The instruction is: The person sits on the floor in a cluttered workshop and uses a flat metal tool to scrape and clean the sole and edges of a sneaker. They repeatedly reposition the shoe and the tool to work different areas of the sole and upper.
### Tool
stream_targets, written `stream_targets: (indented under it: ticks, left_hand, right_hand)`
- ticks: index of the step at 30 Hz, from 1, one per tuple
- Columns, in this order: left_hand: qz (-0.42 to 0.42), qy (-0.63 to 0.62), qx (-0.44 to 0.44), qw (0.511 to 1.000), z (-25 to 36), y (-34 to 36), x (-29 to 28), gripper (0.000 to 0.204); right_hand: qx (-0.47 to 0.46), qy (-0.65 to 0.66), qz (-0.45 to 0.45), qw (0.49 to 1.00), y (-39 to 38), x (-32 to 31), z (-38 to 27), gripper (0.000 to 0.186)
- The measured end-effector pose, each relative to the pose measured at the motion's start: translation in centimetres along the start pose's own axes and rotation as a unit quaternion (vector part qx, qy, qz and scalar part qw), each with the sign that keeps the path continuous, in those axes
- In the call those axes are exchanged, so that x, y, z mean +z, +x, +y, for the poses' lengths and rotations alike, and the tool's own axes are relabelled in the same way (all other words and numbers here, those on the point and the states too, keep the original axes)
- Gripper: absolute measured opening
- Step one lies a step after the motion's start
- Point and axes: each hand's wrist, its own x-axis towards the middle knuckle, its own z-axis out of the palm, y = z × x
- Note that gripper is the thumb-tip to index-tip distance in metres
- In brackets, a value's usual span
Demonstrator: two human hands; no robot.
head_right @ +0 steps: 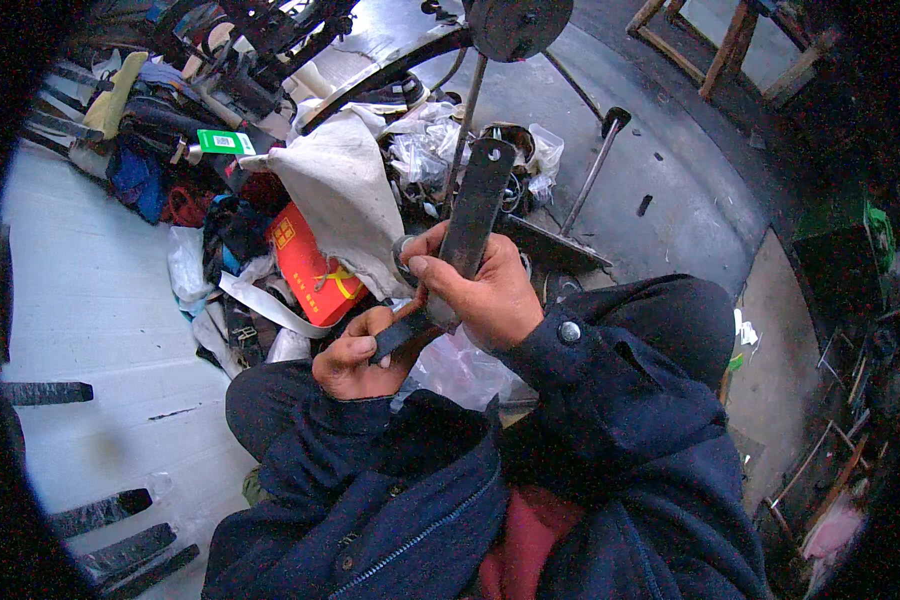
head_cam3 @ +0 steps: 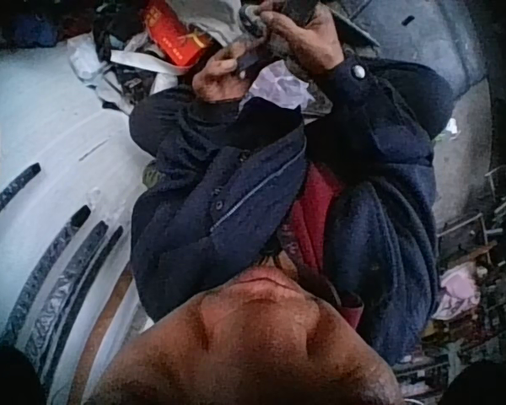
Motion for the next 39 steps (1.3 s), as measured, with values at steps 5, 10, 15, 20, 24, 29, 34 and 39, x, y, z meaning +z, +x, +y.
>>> stream_targets:
  ticks: [5,10,15,20,24,29,34,39]
  left_hand:
    - [0.026,0.045,0.019,0.998,-0.3,0.0,0.6,0.021]
    - [0.01,0.045,-0.014,0.999,-0.1,-0.1,0.2,0.02]
    - [-0.01,0.027,-0.018,0.999,-0.3,0.1,-0.2,0.022]
    - [-0.006,0.034,-0.012,0.999,-0.3,0.1,-0.2,0.022]
    - [0.004,0.027,-0.012,1.0,-0.3,-0.2,-0.2,0.022]
    - [0.002,0.038,-0.013,0.999,-0.4,-0.2,-0.6,0.022]
    - [-0.007,0.017,-0.003,1.0,-0.5,0.0,-0.1,0.023]
    - [0.042,0.051,0.017,0.998,-0.6,0.2,1.4,0.024]
  right_hand:
    - [0.019,0.035,0.048,0.998,0.0,-0.2,-0.3,0.027]
    - [0.007,0.009,0.04,0.999,-0.1,0.0,0.0,0.028]
    - [-0.001,0.017,0.056,0.998,-0.1,0.1,0.3,0.017]
    - [0.005,0.019,0.044,0.999,-0.1,0.0,0.2,0.017]
    - [0.016,0.026,0.023,0.999,-0.2,0.0,0.1,0.016]
    - [0.003,0.016,0.065,0.998,-0.3,0.3,0.3,0.016]
    - [0.031,0.002,-0.006,0.999,-0.2,-0.3,0.1,0.017]
    - [0.044,0.066,0.047,0.996,-0.1,-0.4,-0.3,0.02]
